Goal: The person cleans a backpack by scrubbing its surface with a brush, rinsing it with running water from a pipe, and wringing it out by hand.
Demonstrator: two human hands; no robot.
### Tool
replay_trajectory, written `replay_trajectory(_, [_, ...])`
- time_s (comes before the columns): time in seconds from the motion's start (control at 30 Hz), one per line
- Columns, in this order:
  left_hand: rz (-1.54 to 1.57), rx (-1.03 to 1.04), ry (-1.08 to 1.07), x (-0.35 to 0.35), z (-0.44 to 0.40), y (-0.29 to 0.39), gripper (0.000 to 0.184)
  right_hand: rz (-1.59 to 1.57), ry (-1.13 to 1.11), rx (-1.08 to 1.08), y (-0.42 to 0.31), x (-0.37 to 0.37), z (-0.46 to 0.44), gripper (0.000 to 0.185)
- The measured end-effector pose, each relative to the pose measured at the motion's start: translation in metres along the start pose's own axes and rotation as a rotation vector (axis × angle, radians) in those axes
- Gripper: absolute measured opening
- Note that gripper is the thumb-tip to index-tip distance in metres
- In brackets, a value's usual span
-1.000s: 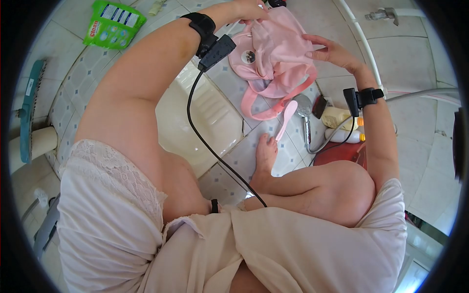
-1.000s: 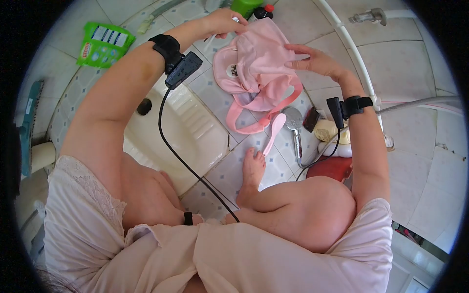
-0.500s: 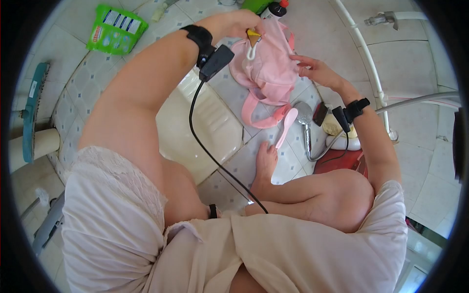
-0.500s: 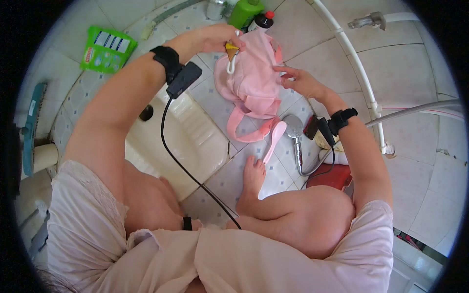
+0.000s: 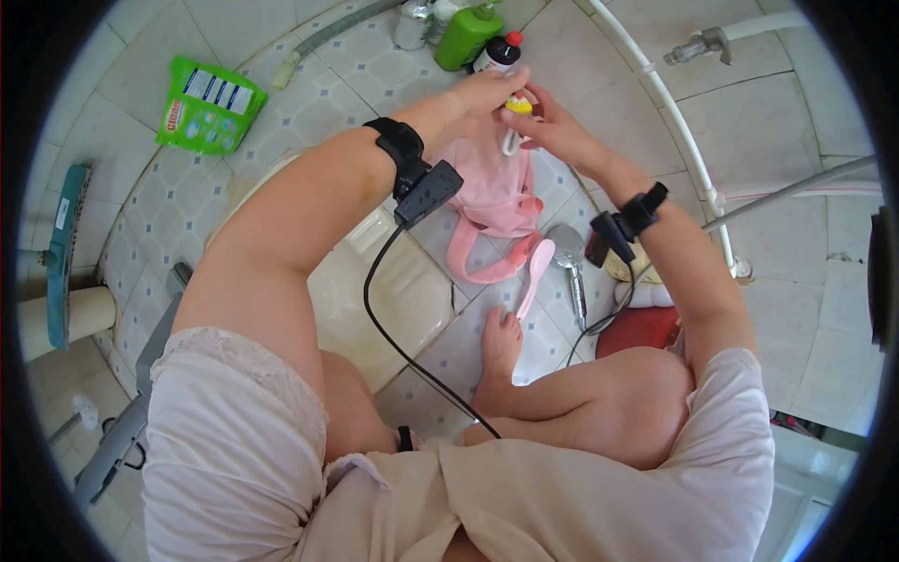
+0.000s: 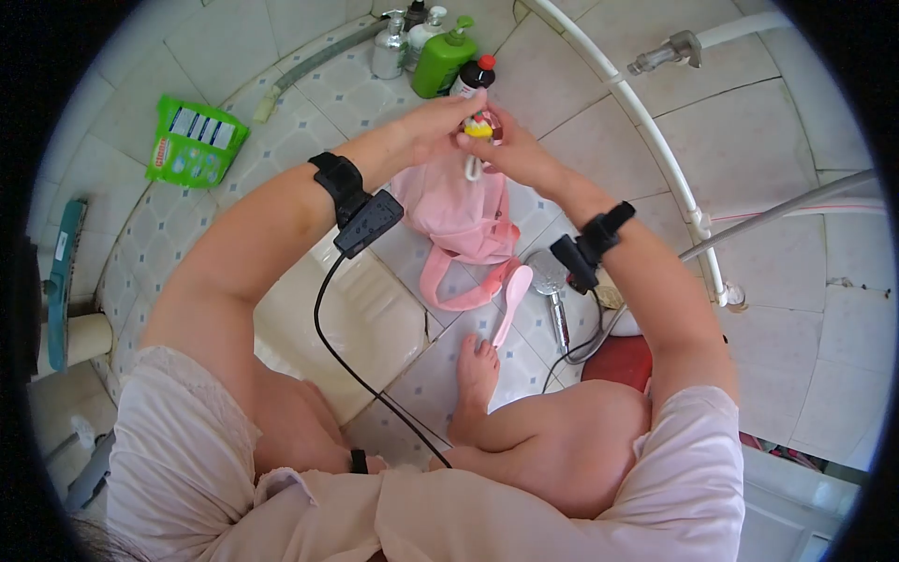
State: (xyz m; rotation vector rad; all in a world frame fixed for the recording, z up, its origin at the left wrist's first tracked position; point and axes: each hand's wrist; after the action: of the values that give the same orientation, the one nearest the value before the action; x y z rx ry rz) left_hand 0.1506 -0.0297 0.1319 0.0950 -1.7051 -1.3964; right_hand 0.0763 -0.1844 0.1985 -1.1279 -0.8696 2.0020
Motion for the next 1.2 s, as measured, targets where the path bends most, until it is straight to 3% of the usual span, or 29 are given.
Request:
replay_trajectory(0.07, [0.263, -0.130, -0.027, 0.016, -0.001, 0.009, 0.046, 0.012, 0.072, -0.003, 0.010, -0.008, -0.016, 0.066])
replay_trajectory(0.1, [0.167, -0.095, -0.048, 0.021, -0.002, 0.010, 0.058, -0.025, 0.142, -0.003, 0.015, -0.020, -0.022, 0.062])
replay_trajectory(0.17, [0.071, -0.110, 0.016, 0.019, -0.003, 0.012, 0.063, -0.124, 0.280, 0.014, 0.025, -0.048, -0.034, 0.046])
replay_trajectory(0.23, [-0.052, -0.123, 0.091, 0.012, 0.000, 0.011, 0.070, -0.270, 0.262, -0.002, 0.021, -0.069, -0.029, 0.044])
replay_trajectory(0.3, [-0.029, -0.203, 0.047, 0.000, 0.007, 0.015, 0.064, -0.578, 0.238, -0.012, 0.010, -0.073, -0.028, 0.042])
replay_trajectory(0.33, [-0.012, -0.294, 0.004, -0.005, 0.013, 0.016, 0.058, -0.574, 0.236, -0.012, 0.013, -0.079, -0.028, 0.042])
replay_trajectory(0.4, [-0.047, -0.321, 0.029, -0.012, 0.020, 0.017, 0.052, -0.941, 0.048, -0.017, 0.020, -0.090, -0.025, 0.035])
replay_trajectory(0.43, [-0.084, -0.351, 0.052, -0.013, 0.020, 0.016, 0.046, -0.944, 0.054, -0.019, 0.023, -0.091, -0.028, 0.035])
replay_trajectory(0.6, [-0.100, -0.316, 0.121, -0.011, 0.017, 0.005, 0.037, -0.808, 0.236, -0.051, 0.025, -0.087, -0.031, 0.037])
replay_trajectory(0.87, [-0.243, -0.254, 0.254, -0.035, 0.013, 0.002, 0.037, -0.525, 0.132, 0.125, 0.033, -0.086, -0.022, 0.036])
replay_trajectory(0.93, [-0.462, -0.286, 0.272, -0.040, 0.016, 0.004, 0.047, -0.507, 0.084, 0.166, 0.038, -0.084, -0.021, 0.034])
replay_trajectory(0.97, [-0.461, -0.295, 0.268, -0.040, 0.016, 0.001, 0.047, -0.400, 0.147, 0.217, 0.042, -0.079, -0.021, 0.034])
replay_trajectory(1.03, [-0.767, -0.361, 0.291, -0.028, 0.025, 0.006, 0.058, -0.301, 0.209, 0.282, 0.048, -0.068, -0.023, 0.036])
replay_trajectory(1.1, [-0.676, -0.428, 0.151, -0.021, 0.029, 0.004, 0.062, -0.194, 0.050, 0.284, 0.052, -0.054, -0.026, 0.045])
replay_trajectory(1.17, [-0.582, -0.483, 0.016, -0.015, 0.027, -0.002, 0.066, -0.101, 0.037, 0.263, 0.034, -0.019, -0.031, 0.048])
replay_trajectory(1.2, [-0.362, -0.454, -0.013, -0.011, 0.025, -0.005, 0.064, 0.000, 0.025, 0.227, 0.030, -0.007, -0.031, 0.052])
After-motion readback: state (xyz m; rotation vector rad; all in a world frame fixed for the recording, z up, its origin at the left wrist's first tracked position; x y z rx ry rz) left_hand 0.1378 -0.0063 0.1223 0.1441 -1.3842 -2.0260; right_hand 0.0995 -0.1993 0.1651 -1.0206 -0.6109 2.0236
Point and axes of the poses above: each hand's wrist, its own z-axis away from the middle knuckle, its own x-axis out of the palm, y = z × x, and after that the axes turned 9 degrees about -y, right-handed
